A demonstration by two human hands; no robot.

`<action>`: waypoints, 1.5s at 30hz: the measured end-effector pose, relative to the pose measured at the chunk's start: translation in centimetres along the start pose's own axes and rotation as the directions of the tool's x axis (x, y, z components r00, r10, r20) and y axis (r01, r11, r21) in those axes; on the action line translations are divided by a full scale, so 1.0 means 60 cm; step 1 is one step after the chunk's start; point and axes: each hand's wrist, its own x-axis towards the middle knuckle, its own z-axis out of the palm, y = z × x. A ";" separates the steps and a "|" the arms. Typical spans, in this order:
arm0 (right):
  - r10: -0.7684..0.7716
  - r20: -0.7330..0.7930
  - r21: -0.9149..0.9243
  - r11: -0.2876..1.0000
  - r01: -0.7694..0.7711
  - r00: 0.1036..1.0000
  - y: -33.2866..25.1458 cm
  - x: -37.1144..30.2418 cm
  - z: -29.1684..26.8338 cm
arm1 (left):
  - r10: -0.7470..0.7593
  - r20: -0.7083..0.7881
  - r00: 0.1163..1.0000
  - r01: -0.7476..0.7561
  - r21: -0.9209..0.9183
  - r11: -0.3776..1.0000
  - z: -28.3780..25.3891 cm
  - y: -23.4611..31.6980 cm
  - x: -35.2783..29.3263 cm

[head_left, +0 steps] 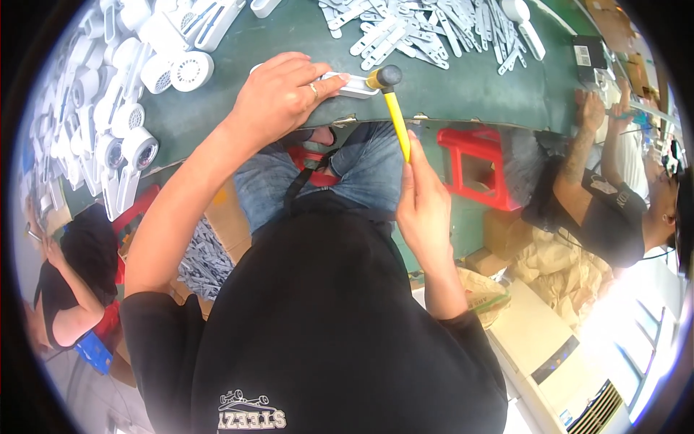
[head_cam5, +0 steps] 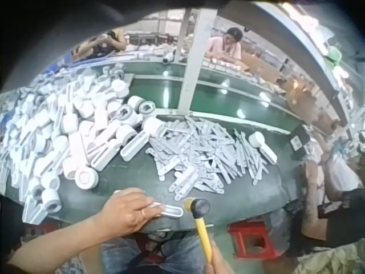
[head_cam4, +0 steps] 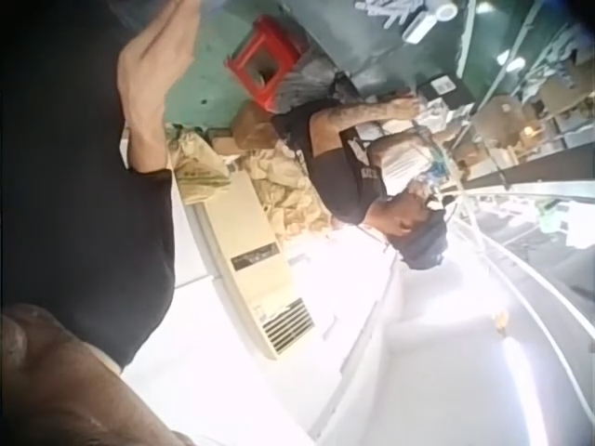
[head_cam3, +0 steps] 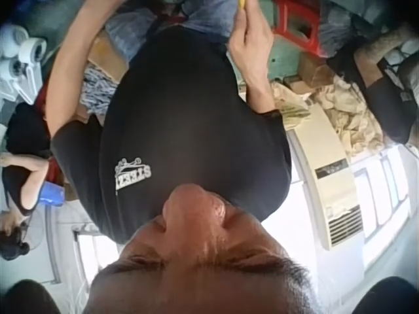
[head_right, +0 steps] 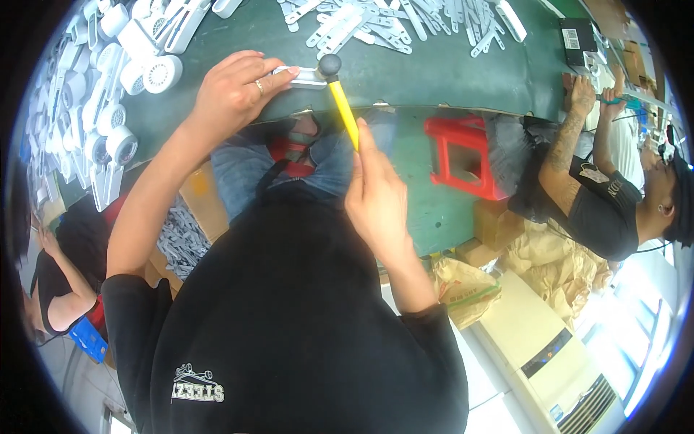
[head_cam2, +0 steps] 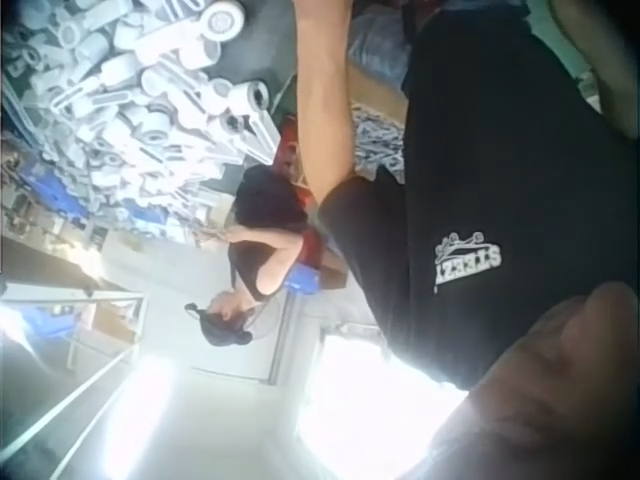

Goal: The person assembles metal brackets into plastic housings by hand, using a hammer to secure the brackets into place.

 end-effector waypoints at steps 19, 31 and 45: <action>-0.148 -0.083 0.004 0.989 0.149 0.985 0.023 -0.008 0.013 | -0.028 0.081 0.996 0.035 -0.086 0.996 -0.013 -0.016 0.001; -0.018 0.045 0.720 0.694 -0.020 0.999 -0.037 -0.009 0.005 | -0.339 -0.042 0.940 0.341 0.050 0.939 -0.087 0.002 -0.061; -0.257 0.022 0.126 0.959 0.253 0.966 -0.072 0.055 0.053 | -0.475 -0.194 0.858 0.477 -0.040 0.878 -0.049 0.035 -0.104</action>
